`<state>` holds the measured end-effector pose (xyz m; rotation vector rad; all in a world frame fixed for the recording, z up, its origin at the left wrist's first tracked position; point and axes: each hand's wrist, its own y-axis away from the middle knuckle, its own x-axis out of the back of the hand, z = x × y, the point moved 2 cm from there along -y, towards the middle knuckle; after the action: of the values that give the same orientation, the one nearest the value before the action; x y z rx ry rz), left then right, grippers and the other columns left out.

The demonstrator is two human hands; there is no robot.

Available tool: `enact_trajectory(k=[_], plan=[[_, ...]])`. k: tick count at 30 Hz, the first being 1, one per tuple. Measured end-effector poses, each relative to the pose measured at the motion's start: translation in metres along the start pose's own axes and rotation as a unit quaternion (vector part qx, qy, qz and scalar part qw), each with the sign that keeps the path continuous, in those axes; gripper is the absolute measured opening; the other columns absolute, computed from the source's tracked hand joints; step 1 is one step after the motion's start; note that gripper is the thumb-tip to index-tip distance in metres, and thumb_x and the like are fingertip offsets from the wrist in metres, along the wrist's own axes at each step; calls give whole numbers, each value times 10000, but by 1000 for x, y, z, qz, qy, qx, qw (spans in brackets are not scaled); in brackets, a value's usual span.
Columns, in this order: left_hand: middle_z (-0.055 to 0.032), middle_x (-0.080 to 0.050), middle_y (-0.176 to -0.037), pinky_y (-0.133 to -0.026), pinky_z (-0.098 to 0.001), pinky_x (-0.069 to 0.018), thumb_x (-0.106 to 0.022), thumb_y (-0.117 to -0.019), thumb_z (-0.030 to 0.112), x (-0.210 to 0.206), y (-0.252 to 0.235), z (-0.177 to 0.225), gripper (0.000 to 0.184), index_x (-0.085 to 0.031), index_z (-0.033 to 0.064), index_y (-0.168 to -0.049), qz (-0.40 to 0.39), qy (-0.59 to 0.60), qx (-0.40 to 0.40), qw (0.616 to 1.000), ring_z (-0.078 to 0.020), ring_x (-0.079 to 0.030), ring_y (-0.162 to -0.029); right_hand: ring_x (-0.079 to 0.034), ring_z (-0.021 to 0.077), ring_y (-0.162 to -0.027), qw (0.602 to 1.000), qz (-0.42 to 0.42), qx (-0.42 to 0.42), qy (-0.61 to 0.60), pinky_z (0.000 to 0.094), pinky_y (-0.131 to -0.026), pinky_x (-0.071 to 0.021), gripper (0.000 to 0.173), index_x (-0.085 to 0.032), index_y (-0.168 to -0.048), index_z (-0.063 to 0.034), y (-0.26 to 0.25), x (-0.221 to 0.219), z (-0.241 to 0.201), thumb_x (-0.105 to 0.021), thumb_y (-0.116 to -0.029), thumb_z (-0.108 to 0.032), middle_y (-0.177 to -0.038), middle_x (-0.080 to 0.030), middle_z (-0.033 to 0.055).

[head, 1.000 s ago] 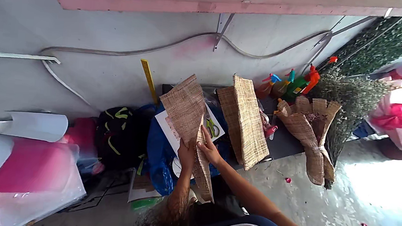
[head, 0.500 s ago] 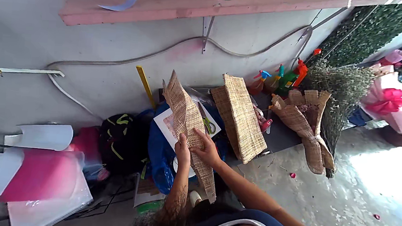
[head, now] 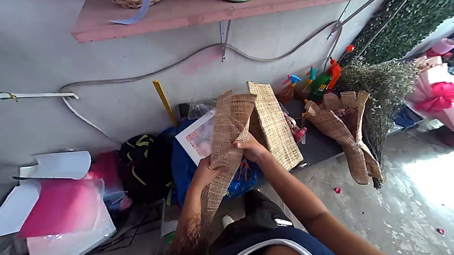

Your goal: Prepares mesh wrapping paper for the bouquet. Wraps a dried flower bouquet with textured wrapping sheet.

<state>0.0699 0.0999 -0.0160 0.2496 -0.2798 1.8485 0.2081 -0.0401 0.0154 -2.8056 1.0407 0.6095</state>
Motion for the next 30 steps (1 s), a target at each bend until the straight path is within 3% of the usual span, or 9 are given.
enact_trajectory(k=[3,6,12,15,18,22,25,27,30], plan=[[-138,-711,-1138,-976,-202,-521,-832,-784,49,-2,5,0,560,-585,-122,-1257,-21,27,38,999,-27,-668,-1038,-696,142,-841,993,102,-14,-63,352,-793,-601,372,-556,-1230,-48,1,-8,-1,-694,-888,1,-966,-710,55],[-154,-712,-1135,-969,-232,-529,-821,-804,44,-10,13,-8,538,-592,-111,-1265,-14,31,82,996,-66,-679,-1031,-697,146,-755,965,261,-5,-27,338,-720,-605,171,-625,-1131,8,-1,-12,15,-650,-962,-6,-883,-712,88],[-125,-718,-1086,-942,-234,-543,-821,-790,14,-8,41,-39,499,-613,-95,-1230,-57,43,129,989,-50,-681,-977,-685,114,-825,976,215,19,14,333,-790,-591,184,-600,-1205,-17,0,29,16,-549,-1037,-72,-958,-705,60],[-124,-720,-1100,-960,-258,-545,-829,-789,36,-5,60,-50,505,-627,-70,-1239,-93,26,156,983,-77,-686,-1003,-649,60,-711,965,252,58,49,298,-706,-577,335,-662,-1012,-52,-3,59,13,-432,-1099,-279,-797,-684,-17],[-151,-714,-1113,-968,-336,-551,-829,-805,52,-7,89,-67,497,-630,-53,-1248,-74,15,230,970,-152,-692,-1020,-665,92,-564,950,291,96,68,294,-595,-597,452,-617,-1006,0,-5,89,-18,-282,-1134,-275,-647,-672,-14],[-131,-727,-1082,-925,-307,-571,-802,-817,17,-5,110,-79,441,-640,-42,-1223,6,40,235,971,-118,-703,-976,-642,86,-615,938,225,114,237,278,-622,-572,433,-640,-1003,43,0,94,-45,-312,-1120,-214,-721,-662,21],[-103,-735,-1065,-906,-265,-573,-805,-800,14,-11,104,-67,444,-647,-40,-1211,42,42,206,977,-74,-700,-958,-603,192,-586,915,86,-73,388,383,-589,-543,497,-652,-1187,29,17,54,-38,-400,-1101,-390,-796,-680,136],[-118,-735,-1075,-931,-276,-561,-806,-806,16,-17,96,-56,443,-653,-45,-1217,30,23,196,980,-88,-700,-980,-614,201,-636,893,-7,-123,432,394,-649,-538,423,-662,-1175,34,17,28,-25,-510,-1082,-349,-863,-702,152],[-165,-725,-1111,-985,-331,-539,-817,-824,61,-26,92,-50,463,-645,-59,-1237,-39,-16,198,979,-151,-698,-1035,-671,234,-798,887,2,45,459,424,-769,-562,147,-732,-982,40,14,11,-10,-693,-970,-102,-934,-710,163]])
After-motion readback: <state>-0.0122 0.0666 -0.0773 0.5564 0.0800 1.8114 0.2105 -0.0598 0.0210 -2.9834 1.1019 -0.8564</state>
